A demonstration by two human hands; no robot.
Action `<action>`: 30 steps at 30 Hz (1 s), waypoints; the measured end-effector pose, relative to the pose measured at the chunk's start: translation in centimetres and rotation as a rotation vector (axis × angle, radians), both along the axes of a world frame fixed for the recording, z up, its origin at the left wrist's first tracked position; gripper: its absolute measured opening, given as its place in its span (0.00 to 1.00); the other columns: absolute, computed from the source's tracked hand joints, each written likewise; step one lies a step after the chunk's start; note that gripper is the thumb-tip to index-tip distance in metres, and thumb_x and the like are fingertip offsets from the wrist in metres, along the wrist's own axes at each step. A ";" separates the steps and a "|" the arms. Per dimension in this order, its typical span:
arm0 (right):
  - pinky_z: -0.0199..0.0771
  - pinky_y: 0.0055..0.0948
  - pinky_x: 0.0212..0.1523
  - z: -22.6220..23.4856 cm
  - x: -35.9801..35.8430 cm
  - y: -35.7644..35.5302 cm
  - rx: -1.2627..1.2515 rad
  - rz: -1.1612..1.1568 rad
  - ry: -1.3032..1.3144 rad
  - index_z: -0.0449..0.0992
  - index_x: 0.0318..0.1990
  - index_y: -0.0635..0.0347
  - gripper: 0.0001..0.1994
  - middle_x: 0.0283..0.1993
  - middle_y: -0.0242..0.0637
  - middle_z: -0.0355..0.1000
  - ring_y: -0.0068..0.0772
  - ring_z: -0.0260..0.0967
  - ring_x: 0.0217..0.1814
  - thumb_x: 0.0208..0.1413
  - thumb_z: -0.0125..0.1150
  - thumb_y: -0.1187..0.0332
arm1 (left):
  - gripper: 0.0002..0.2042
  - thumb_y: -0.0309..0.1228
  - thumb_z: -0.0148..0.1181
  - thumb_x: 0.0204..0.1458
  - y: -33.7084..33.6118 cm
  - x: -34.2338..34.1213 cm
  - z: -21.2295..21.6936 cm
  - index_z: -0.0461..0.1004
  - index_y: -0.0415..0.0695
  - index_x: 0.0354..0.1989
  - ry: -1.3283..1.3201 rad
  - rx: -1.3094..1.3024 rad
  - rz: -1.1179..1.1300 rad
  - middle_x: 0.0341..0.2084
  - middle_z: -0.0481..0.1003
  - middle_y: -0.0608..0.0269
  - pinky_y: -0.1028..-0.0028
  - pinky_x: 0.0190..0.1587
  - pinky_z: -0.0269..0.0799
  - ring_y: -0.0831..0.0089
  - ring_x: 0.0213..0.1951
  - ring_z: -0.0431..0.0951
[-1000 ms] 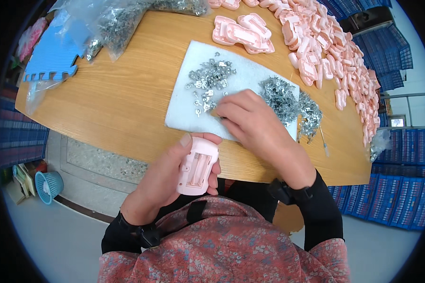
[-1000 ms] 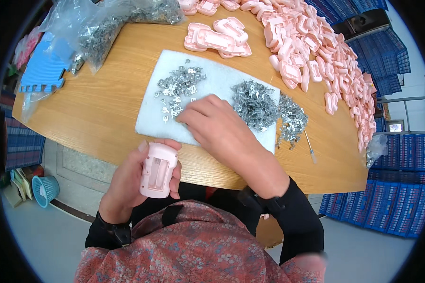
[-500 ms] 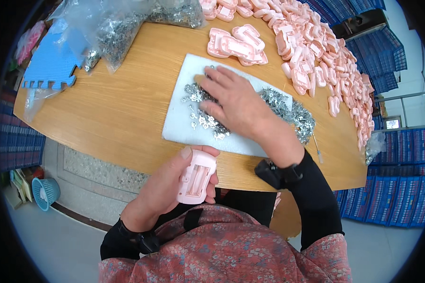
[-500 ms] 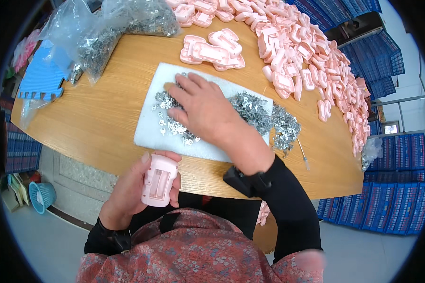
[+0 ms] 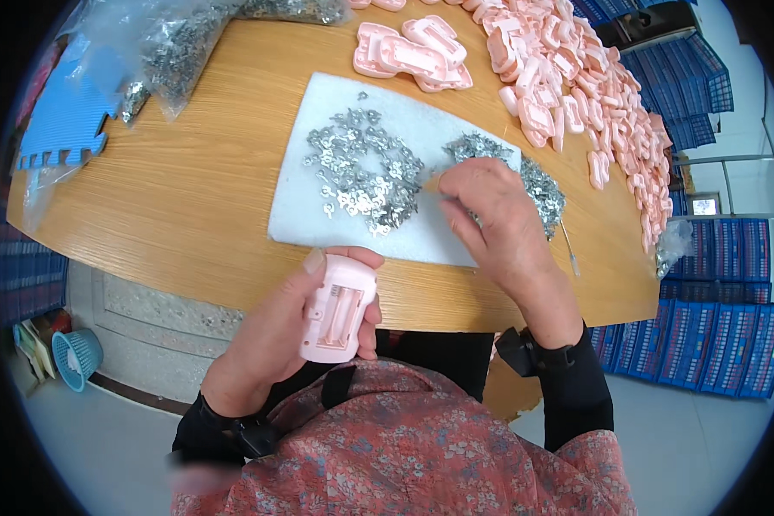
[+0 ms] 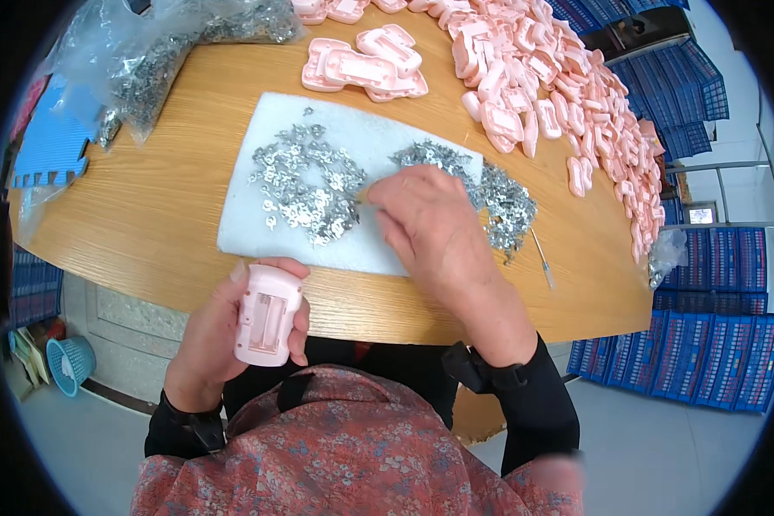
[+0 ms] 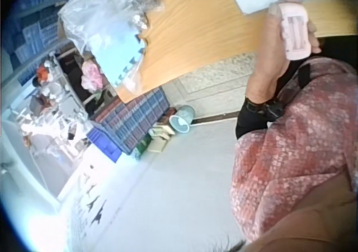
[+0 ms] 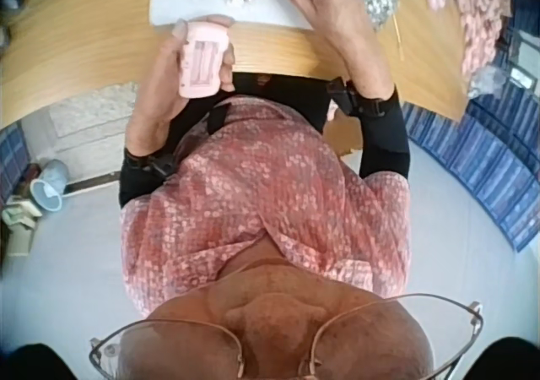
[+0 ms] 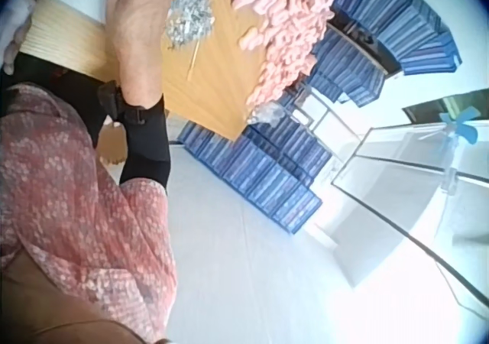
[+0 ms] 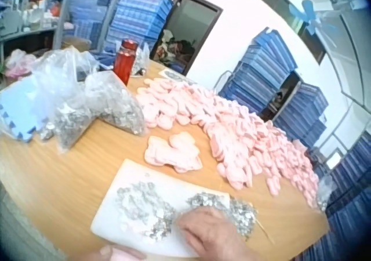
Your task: The person assembles small pink plastic components by hand. They pick up individual metal fasteners from a pile on a white foam pad and insert them into the slots of the pink plastic pieces. The person repeats this process for multiple units, placing the finished items on the table.
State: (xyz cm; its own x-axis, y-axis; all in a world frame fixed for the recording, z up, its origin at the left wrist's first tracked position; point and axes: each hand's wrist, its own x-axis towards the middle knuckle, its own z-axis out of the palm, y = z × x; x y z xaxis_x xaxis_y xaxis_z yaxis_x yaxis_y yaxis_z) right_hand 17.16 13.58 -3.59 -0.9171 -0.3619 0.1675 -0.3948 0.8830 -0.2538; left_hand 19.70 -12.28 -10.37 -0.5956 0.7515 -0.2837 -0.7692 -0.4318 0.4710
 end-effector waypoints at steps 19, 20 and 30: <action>0.66 0.35 0.49 -1.6 1.0 -0.6 -0.102 -0.024 -0.043 0.80 0.38 0.54 0.09 0.36 0.33 0.76 0.38 0.72 0.44 0.48 0.68 0.75 | 0.28 0.52 0.33 0.69 0.4 0.3 0.4 0.65 0.39 0.60 0.017 0.012 0.025 0.34 0.76 0.53 0.67 0.37 0.78 0.65 0.31 0.80; 0.67 0.34 0.48 -1.4 1.2 -0.4 -0.116 -0.043 -0.043 0.80 0.38 0.54 0.08 0.36 0.32 0.76 0.37 0.72 0.43 0.49 0.68 0.75 | 0.28 0.52 0.33 0.69 0.5 0.3 0.4 0.65 0.39 0.60 0.023 0.008 0.027 0.34 0.76 0.53 0.67 0.37 0.78 0.65 0.31 0.80; 0.69 0.35 0.48 -1.5 1.7 0.3 -0.141 -0.068 0.016 0.79 0.37 0.55 0.10 0.35 0.33 0.75 0.38 0.72 0.42 0.47 0.69 0.77 | 0.29 0.52 0.33 0.69 0.8 0.3 0.5 0.64 0.39 0.60 0.028 -0.021 0.041 0.33 0.76 0.54 0.68 0.37 0.78 0.66 0.31 0.80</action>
